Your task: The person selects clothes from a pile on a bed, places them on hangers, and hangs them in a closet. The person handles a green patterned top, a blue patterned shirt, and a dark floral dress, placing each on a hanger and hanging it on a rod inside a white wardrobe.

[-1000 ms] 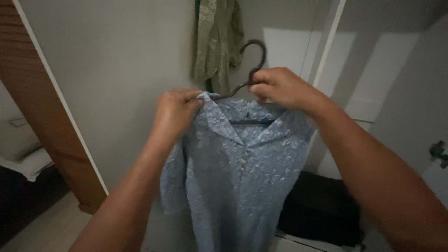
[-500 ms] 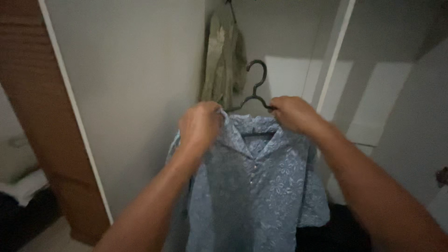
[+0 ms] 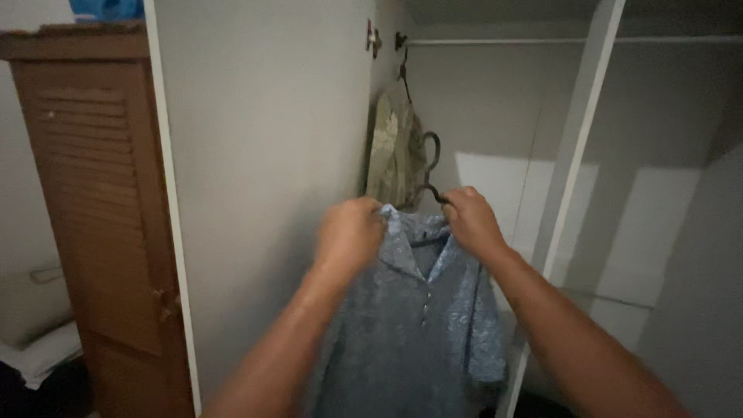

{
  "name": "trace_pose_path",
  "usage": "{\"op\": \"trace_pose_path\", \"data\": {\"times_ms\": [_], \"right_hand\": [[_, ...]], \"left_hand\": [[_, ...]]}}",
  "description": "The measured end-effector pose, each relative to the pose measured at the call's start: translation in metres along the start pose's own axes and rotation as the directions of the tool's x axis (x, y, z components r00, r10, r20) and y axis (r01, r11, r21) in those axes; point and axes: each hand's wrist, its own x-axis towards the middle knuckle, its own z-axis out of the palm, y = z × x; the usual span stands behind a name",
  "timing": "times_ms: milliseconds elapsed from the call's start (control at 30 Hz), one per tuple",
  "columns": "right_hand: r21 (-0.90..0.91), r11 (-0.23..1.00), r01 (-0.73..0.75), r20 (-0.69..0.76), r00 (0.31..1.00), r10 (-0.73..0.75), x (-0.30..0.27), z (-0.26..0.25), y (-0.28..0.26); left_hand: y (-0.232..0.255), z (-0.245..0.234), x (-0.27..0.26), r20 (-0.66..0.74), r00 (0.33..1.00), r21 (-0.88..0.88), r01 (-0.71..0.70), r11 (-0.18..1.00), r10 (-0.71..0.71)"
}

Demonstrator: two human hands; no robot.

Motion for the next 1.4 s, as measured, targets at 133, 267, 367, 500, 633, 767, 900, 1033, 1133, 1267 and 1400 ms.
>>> {"op": "trace_pose_path", "data": {"times_ms": [133, 267, 367, 500, 633, 767, 900, 1033, 1133, 1267, 1400], "right_hand": [[-0.037, 0.998, -0.054, -0.108, 0.993, 0.05, 0.006, 0.016, 0.016], [0.135, 0.972, -0.195, 0.054, 0.98, 0.189, 0.022, 0.019, 0.016], [0.261, 0.89, -0.374, 0.239, 0.918, 0.316, 0.042, 0.016, 0.015], [0.434, 0.753, -0.494, 0.328, 0.865, 0.379, 0.075, 0.021, 0.04], [0.463, 0.653, -0.6, 0.389, 0.799, 0.459, 0.1, 0.031, 0.073], [0.549, 0.602, -0.58, 0.341, 0.813, 0.472, 0.13, 0.05, 0.109], [0.627, 0.542, -0.559, 0.332, 0.821, 0.463, 0.163, 0.067, 0.139], [0.602, 0.55, -0.579, 0.358, 0.811, 0.463, 0.19, 0.074, 0.153], [0.619, 0.536, -0.574, 0.363, 0.814, 0.453, 0.21, 0.069, 0.154], [0.54, 0.562, -0.627, 0.348, 0.774, 0.529, 0.231, 0.05, 0.143], [0.563, 0.499, -0.659, 0.385, 0.743, 0.547, 0.259, 0.044, 0.145]], "left_hand": [[0.01, 0.028, 0.019, -0.055, 0.998, -0.022, 0.009, 1.0, -0.011], [0.014, 0.063, 0.044, -0.02, 0.992, 0.014, 0.128, 0.992, -0.128], [0.012, 0.097, 0.073, -0.058, 0.995, 0.012, 0.078, 0.997, -0.077], [0.005, 0.145, 0.121, -0.056, 0.996, -0.024, 0.065, 0.998, -0.066], [0.001, 0.176, 0.151, 0.009, 0.992, -0.109, 0.128, 0.986, -0.128], [0.012, 0.195, 0.176, -0.02, 0.993, -0.164, 0.116, 0.98, -0.121], [0.017, 0.208, 0.201, -0.05, 0.994, -0.219, 0.084, 0.972, -0.097], [0.011, 0.219, 0.231, -0.06, 0.994, -0.138, 0.083, 0.987, -0.092], [0.008, 0.221, 0.254, -0.072, 0.994, -0.219, 0.07, 0.973, -0.088], [0.019, 0.207, 0.273, -0.083, 0.995, -0.314, 0.031, 0.949, -0.06], [0.016, 0.209, 0.299, -0.171, 0.979, -0.118, -0.132, 0.984, 0.11]]}}
